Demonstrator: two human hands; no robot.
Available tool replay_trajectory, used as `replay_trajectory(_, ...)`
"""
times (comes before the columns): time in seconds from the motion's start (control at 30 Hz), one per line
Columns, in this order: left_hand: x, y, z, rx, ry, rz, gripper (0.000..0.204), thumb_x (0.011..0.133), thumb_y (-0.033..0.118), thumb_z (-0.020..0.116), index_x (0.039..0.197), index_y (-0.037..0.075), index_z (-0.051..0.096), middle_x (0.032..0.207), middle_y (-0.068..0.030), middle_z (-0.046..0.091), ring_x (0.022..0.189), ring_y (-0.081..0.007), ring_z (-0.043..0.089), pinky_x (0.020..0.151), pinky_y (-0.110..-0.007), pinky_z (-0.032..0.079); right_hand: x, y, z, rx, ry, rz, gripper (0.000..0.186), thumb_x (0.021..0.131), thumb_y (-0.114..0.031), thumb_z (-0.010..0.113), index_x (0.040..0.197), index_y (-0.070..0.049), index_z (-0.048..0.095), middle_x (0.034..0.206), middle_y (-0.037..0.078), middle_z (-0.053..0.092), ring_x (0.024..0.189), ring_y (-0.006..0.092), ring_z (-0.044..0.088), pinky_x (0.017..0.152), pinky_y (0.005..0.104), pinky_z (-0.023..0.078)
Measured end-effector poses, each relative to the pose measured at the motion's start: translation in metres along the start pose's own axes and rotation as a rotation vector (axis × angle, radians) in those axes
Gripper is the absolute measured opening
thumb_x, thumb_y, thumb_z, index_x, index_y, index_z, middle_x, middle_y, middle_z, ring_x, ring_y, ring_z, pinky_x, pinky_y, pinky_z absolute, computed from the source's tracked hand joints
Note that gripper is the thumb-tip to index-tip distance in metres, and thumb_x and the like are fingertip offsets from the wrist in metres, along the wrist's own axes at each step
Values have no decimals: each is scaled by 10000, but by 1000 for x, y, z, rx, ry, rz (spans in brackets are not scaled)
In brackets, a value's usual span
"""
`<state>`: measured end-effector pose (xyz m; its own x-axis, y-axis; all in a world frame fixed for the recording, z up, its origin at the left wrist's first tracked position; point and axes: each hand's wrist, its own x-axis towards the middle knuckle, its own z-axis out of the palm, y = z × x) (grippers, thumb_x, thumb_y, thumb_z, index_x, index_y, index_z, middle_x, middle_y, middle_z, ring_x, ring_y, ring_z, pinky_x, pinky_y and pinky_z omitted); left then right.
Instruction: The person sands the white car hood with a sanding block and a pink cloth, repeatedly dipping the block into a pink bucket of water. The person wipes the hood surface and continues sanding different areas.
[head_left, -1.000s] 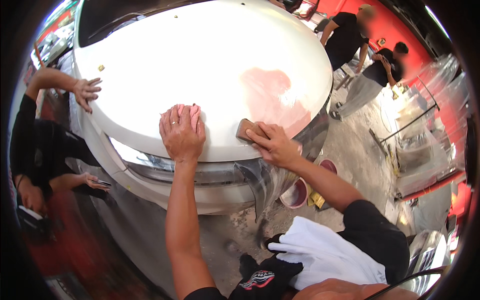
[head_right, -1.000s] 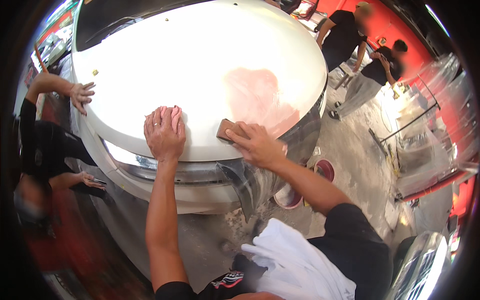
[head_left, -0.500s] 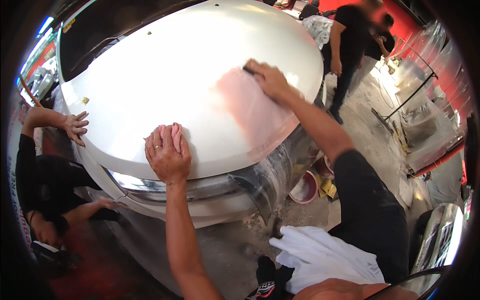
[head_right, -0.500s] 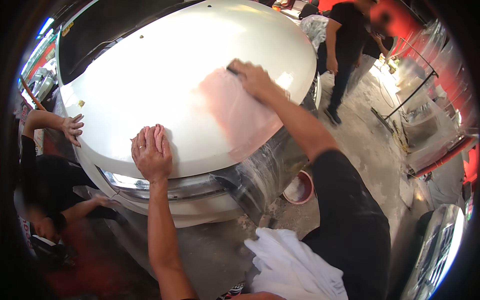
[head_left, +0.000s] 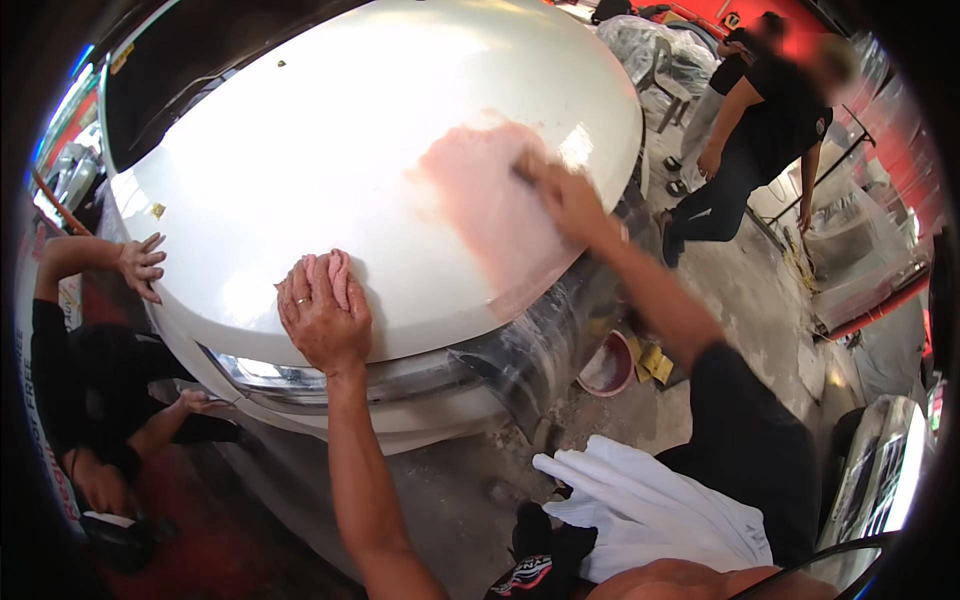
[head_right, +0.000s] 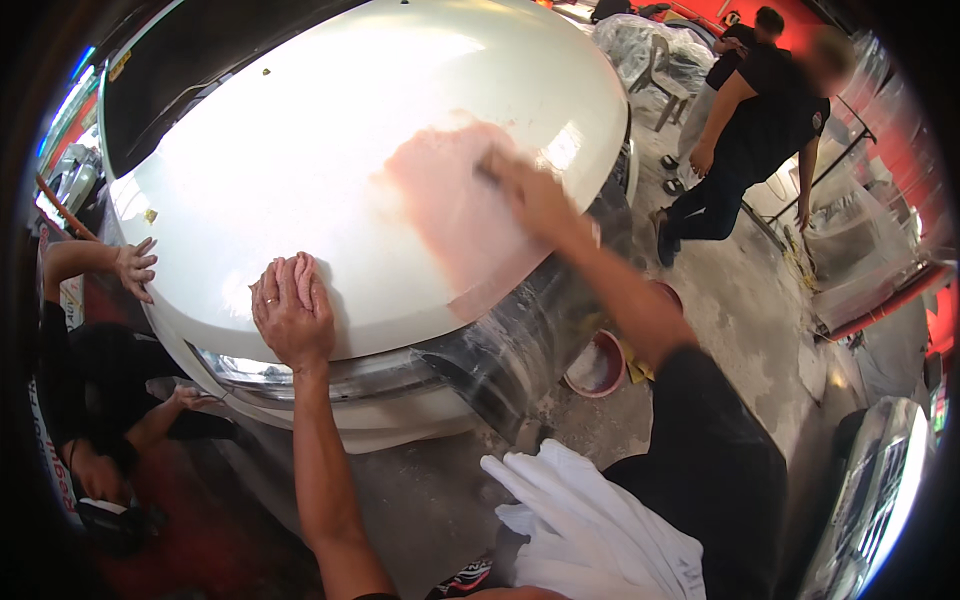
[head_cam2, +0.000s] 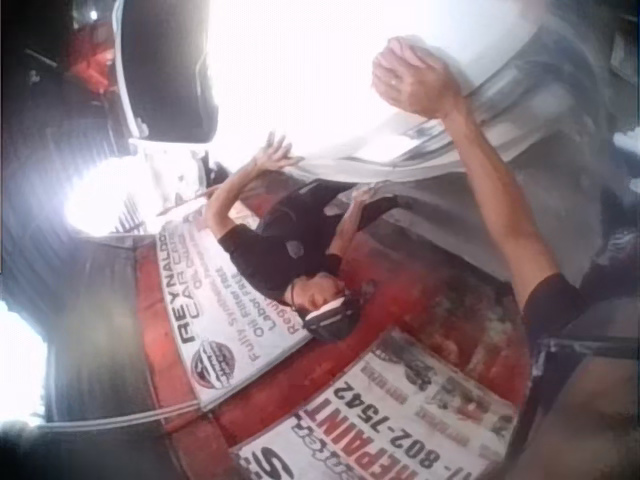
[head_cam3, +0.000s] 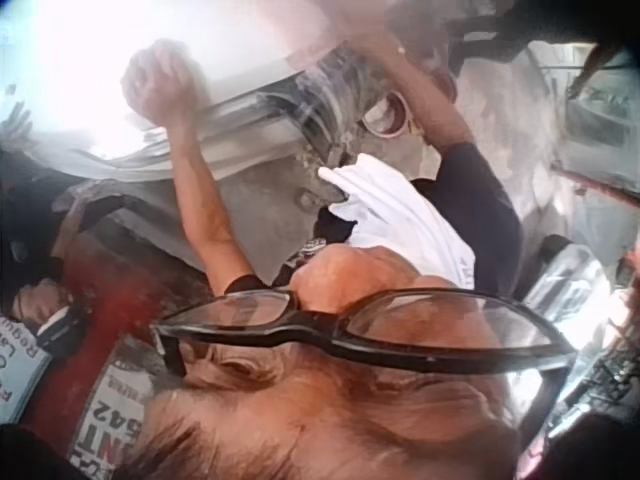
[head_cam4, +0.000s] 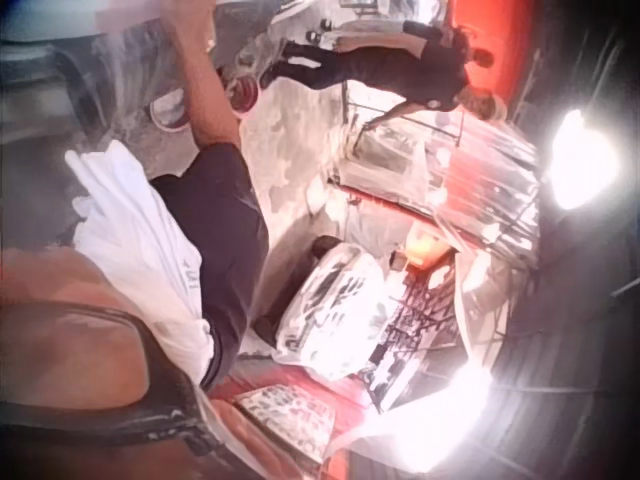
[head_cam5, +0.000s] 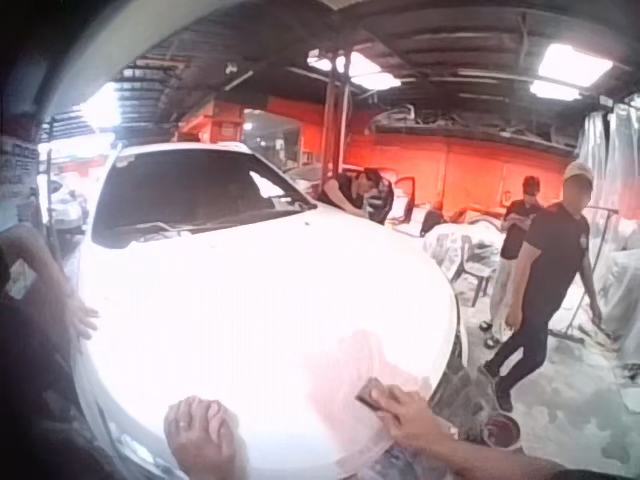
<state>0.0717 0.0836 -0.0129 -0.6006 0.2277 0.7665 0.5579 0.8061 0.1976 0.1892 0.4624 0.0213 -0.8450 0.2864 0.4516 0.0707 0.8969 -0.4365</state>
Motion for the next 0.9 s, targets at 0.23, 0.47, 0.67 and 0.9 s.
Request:
replay_trajectory(0.23,7,16,-6,-44,0,-18,462,905,263,694,1343,116,703,1410,-127,657,1346,-347,571,1218,-511,364,80,-9,2,-63,41,2,377,1003,-185,541,1360,-216,658,1246,179,704,1067,421,680,940,510,548)
replay_trajectory(0.47,0,-13,-11,10,24,-33,434,890,282,711,1280,92,712,1385,-134,649,1335,-351,563,1214,-510,366,-41,-57,61,-86,6,-429,459,1003,-222,570,1459,-190,611,1419,123,661,1183,369,669,1040,519,510)
replay_trajectory(0.67,5,12,-3,-69,7,-37,438,902,296,709,1309,133,717,1395,-130,658,1346,-350,568,1213,-506,375,108,-83,33,-38,-166,-48,433,1022,-284,547,1448,-211,579,1352,173,659,1238,412,615,1063,554,477)
replay_trajectory(0.9,1,-10,-15,-11,8,-72,429,890,292,714,1288,130,718,1394,-119,652,1343,-354,561,1221,-512,360,33,-111,66,-63,-121,-232,448,1009,-255,594,1456,-228,602,1398,185,612,1190,403,613,1034,550,475)
